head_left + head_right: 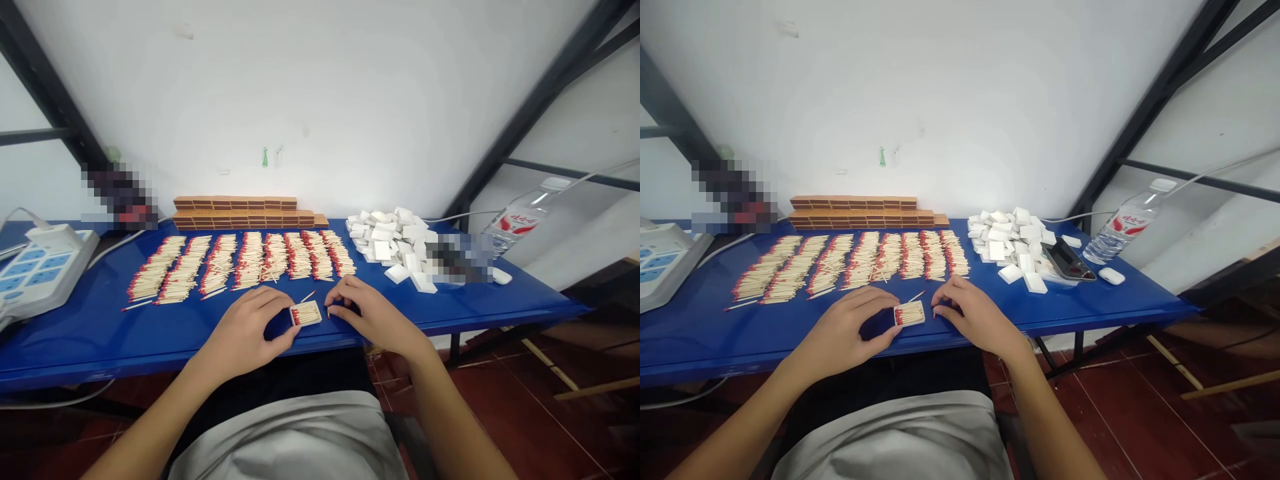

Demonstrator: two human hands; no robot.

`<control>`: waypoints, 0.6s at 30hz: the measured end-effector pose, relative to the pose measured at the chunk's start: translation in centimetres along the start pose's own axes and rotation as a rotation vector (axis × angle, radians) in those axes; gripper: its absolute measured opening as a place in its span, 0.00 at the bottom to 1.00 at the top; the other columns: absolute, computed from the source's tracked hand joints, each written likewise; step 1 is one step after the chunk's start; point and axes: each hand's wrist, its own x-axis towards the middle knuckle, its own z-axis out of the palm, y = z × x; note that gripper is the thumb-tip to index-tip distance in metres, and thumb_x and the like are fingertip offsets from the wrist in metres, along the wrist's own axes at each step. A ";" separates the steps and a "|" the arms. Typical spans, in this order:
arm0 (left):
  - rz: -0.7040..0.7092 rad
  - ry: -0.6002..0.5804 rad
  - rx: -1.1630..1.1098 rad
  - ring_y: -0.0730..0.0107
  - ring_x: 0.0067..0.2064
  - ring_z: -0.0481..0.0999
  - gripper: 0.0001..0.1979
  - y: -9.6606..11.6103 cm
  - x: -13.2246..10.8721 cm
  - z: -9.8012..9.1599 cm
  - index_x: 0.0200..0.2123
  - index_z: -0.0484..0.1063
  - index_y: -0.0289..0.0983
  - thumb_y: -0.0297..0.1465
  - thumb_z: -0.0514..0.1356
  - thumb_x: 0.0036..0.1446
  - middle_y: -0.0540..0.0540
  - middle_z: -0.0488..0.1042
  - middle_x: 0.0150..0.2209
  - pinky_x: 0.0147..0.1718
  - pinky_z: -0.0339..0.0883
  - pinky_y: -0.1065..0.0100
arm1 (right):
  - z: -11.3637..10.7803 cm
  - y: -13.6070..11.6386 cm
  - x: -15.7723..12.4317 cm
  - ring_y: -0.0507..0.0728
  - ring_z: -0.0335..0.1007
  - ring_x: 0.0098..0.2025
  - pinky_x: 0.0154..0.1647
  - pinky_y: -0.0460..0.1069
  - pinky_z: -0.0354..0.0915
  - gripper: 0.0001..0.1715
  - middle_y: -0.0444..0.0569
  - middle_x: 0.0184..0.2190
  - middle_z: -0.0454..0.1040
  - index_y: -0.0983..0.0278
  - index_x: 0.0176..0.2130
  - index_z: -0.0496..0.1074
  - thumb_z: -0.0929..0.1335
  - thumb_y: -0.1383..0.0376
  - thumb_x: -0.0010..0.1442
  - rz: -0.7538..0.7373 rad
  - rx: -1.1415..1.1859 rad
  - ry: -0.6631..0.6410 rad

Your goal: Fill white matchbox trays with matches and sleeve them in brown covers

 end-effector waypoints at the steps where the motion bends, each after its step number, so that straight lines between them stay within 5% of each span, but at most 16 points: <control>1: 0.001 0.004 -0.003 0.56 0.51 0.80 0.12 0.0 0.0 0.0 0.51 0.76 0.39 0.34 0.66 0.66 0.42 0.81 0.50 0.53 0.73 0.54 | 0.1 0.0 0.1 0.56 0.69 0.42 0.47 0.52 0.66 0.04 0.46 0.43 0.72 0.58 0.43 0.76 0.69 0.66 0.72 0.009 -0.014 0.010; 18: 0.016 -0.013 0.024 0.56 0.51 0.79 0.12 0.1 0.0 0.0 0.51 0.76 0.38 0.36 0.65 0.67 0.42 0.81 0.49 0.54 0.73 0.53 | 1.7 0.2 1.6 0.57 0.71 0.41 0.44 0.52 0.64 0.07 0.47 0.41 0.73 0.60 0.40 0.70 0.67 0.65 0.74 0.075 -0.180 0.145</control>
